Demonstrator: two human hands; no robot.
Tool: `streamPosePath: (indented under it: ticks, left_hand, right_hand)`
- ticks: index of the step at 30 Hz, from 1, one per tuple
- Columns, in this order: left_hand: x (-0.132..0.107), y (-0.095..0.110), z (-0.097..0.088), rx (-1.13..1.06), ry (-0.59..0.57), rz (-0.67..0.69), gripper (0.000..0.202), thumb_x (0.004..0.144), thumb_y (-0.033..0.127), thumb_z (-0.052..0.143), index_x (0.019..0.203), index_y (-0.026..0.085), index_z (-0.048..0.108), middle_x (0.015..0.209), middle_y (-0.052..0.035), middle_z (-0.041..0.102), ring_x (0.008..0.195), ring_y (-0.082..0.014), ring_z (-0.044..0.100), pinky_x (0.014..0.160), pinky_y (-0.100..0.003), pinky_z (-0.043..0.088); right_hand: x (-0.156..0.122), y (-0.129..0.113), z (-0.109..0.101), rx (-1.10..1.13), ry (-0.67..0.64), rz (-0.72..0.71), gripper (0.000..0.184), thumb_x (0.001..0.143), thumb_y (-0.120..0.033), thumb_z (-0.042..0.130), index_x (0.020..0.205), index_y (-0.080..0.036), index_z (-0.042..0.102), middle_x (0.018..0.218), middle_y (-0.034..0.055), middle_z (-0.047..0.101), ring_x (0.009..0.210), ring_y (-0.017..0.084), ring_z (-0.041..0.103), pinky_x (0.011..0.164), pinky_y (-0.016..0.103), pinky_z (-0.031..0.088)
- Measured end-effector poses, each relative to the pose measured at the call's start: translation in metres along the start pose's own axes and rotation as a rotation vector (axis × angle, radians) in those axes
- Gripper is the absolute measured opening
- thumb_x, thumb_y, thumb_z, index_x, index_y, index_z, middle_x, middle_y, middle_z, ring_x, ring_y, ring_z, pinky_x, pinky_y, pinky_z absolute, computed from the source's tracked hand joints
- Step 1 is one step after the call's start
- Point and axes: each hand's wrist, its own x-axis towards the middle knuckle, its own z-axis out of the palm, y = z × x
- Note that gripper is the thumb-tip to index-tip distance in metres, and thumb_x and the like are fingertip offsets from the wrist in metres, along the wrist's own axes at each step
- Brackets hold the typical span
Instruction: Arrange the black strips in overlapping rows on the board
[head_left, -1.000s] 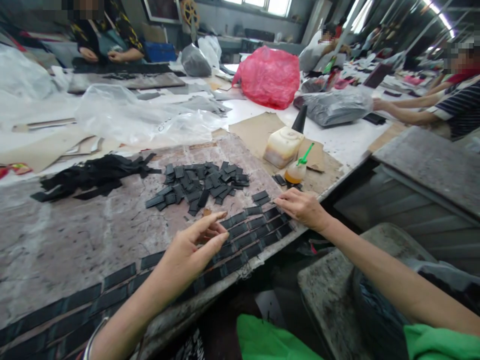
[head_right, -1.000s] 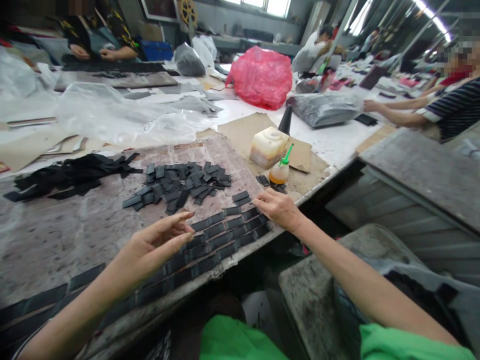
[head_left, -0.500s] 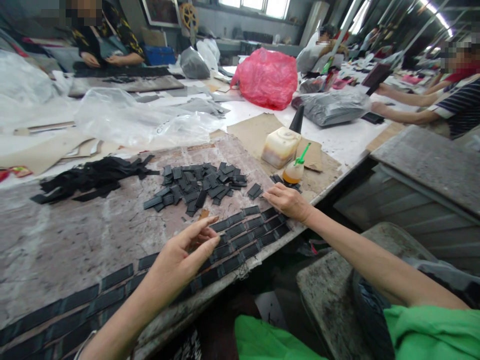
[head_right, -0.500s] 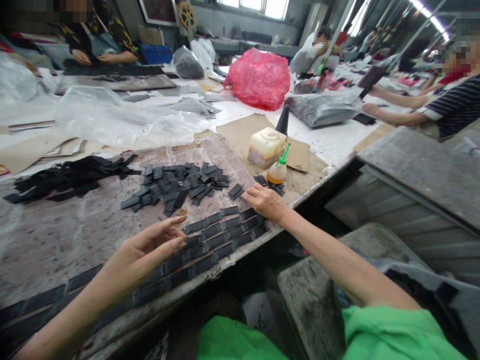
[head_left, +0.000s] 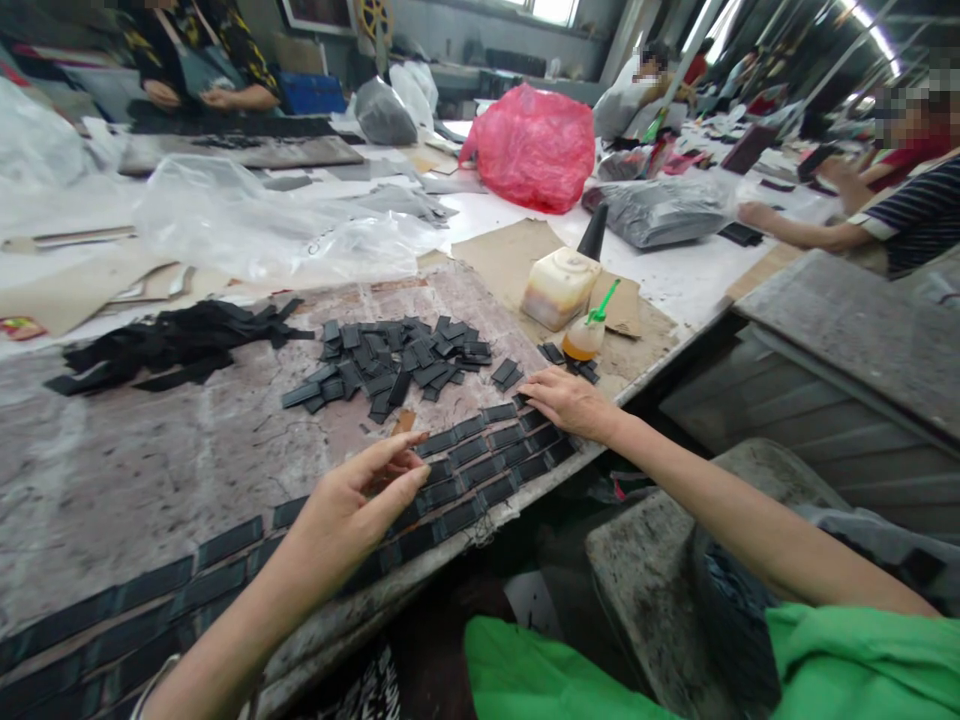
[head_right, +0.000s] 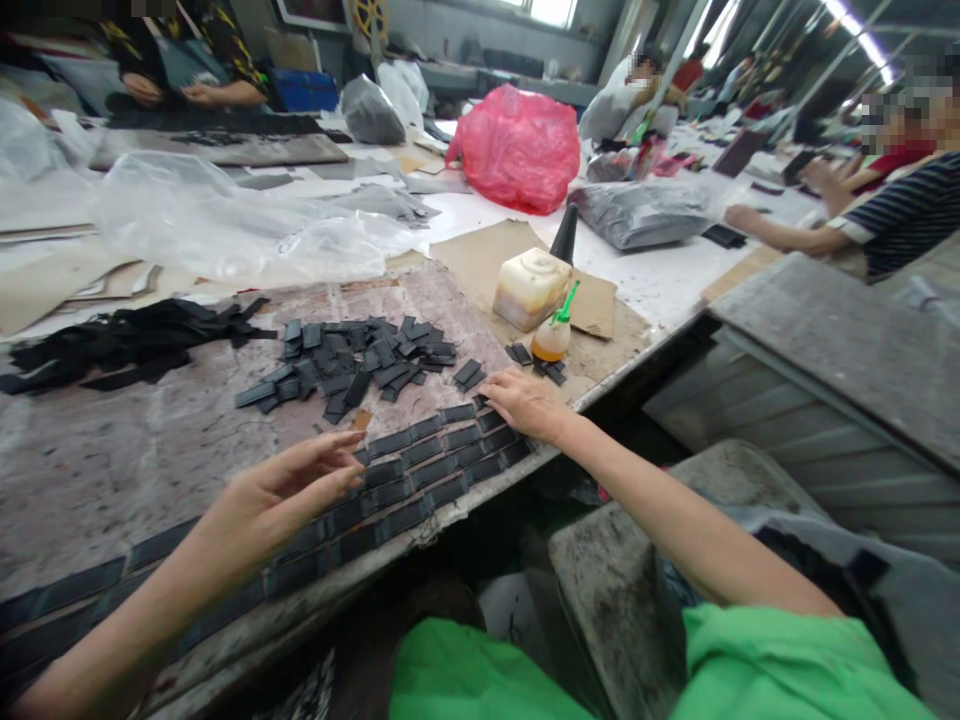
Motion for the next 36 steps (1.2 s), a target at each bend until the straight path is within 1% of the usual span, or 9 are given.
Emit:
streamPosePath:
  ticks: [6,9,13,20,23,27,29,33,36]
  left_hand:
    - [0.030,-0.016,0.027,0.481,-0.012,0.303,0.027,0.083,0.027,0.052,0.103,0.014,0.065,0.102,-0.0108,0.065,0.097,-0.0238,0.059,0.089,-0.039,0.048]
    - [0.049,-0.015,0.044,0.720,-0.011,0.332,0.029,0.084,0.022,0.053,0.109,0.012,0.063,0.109,-0.0147,0.060,0.103,-0.0280,0.054,0.091,-0.043,0.046]
    - [0.065,-0.005,0.060,0.881,-0.060,0.277,0.029,0.085,0.025,0.053,0.110,0.013,0.061,0.107,-0.0145,0.058,0.103,-0.0298,0.051,0.088,-0.043,0.045]
    - [0.072,-0.004,0.068,0.902,-0.142,0.248,0.025,0.087,0.026,0.051,0.106,0.015,0.062,0.105,-0.0140,0.054,0.100,-0.0282,0.049,0.086,-0.041,0.045]
    - [0.073,-0.007,0.067,0.893,-0.144,0.252,0.027,0.087,0.025,0.051,0.109,0.014,0.062,0.106,-0.0140,0.054,0.100,-0.0281,0.049,0.087,-0.039,0.045]
    - [0.073,-0.009,0.066,0.878,-0.138,0.265,0.029,0.087,0.024,0.051,0.111,0.014,0.061,0.104,-0.0135,0.054,0.099,-0.0276,0.049,0.087,-0.038,0.044]
    - [0.073,-0.009,0.065,0.878,-0.142,0.270,0.029,0.087,0.023,0.050,0.111,0.014,0.061,0.104,-0.0136,0.054,0.099,-0.0275,0.049,0.087,-0.038,0.044]
    - [0.072,-0.009,0.066,0.891,-0.121,0.286,0.027,0.087,0.023,0.050,0.110,0.015,0.062,0.105,-0.0137,0.055,0.099,-0.0271,0.050,0.086,-0.038,0.045]
    - [0.071,-0.009,0.065,0.895,-0.077,0.310,0.027,0.087,0.023,0.049,0.109,0.016,0.062,0.105,-0.0133,0.055,0.098,-0.0265,0.051,0.086,-0.039,0.046]
  right_hand:
    - [0.004,-0.007,-0.003,-0.039,-0.014,-0.008,0.022,0.092,-0.019,0.044,0.096,-0.015,0.066,0.095,0.0114,0.064,0.090,0.022,0.056,0.080,0.035,0.049]
    - [0.010,-0.017,-0.005,-0.034,0.016,-0.008,0.021,0.092,-0.022,0.046,0.097,-0.014,0.066,0.095,0.0112,0.063,0.089,0.022,0.056,0.080,0.035,0.049]
    - [0.018,-0.027,-0.001,0.055,0.019,-0.046,0.021,0.091,-0.027,0.049,0.098,-0.015,0.066,0.096,0.0110,0.062,0.091,0.022,0.055,0.082,0.036,0.049]
    - [0.023,-0.026,0.006,0.080,0.011,-0.095,0.021,0.091,-0.023,0.049,0.099,-0.016,0.067,0.096,0.0105,0.062,0.090,0.023,0.055,0.081,0.037,0.050]
    - [0.018,-0.019,0.000,0.090,0.056,-0.048,0.022,0.091,-0.023,0.048,0.104,-0.016,0.065,0.096,0.0101,0.063,0.092,0.022,0.056,0.082,0.037,0.050]
    - [-0.011,0.004,-0.016,0.111,0.149,0.156,0.024,0.093,-0.023,0.044,0.102,-0.017,0.066,0.097,0.0102,0.064,0.093,0.022,0.057,0.085,0.038,0.050]
    - [-0.032,0.014,-0.023,0.102,0.133,0.244,0.024,0.093,-0.024,0.043,0.099,-0.018,0.066,0.095,0.0102,0.064,0.092,0.023,0.058,0.083,0.039,0.050]
    - [-0.067,0.018,-0.025,0.133,0.011,0.255,0.022,0.092,-0.027,0.047,0.104,-0.020,0.065,0.098,0.0091,0.063,0.094,0.022,0.059,0.084,0.038,0.050]
    - [-0.075,0.013,-0.021,0.141,-0.056,0.235,0.026,0.090,-0.028,0.051,0.114,-0.024,0.060,0.105,0.0079,0.060,0.099,0.021,0.058,0.088,0.036,0.049]
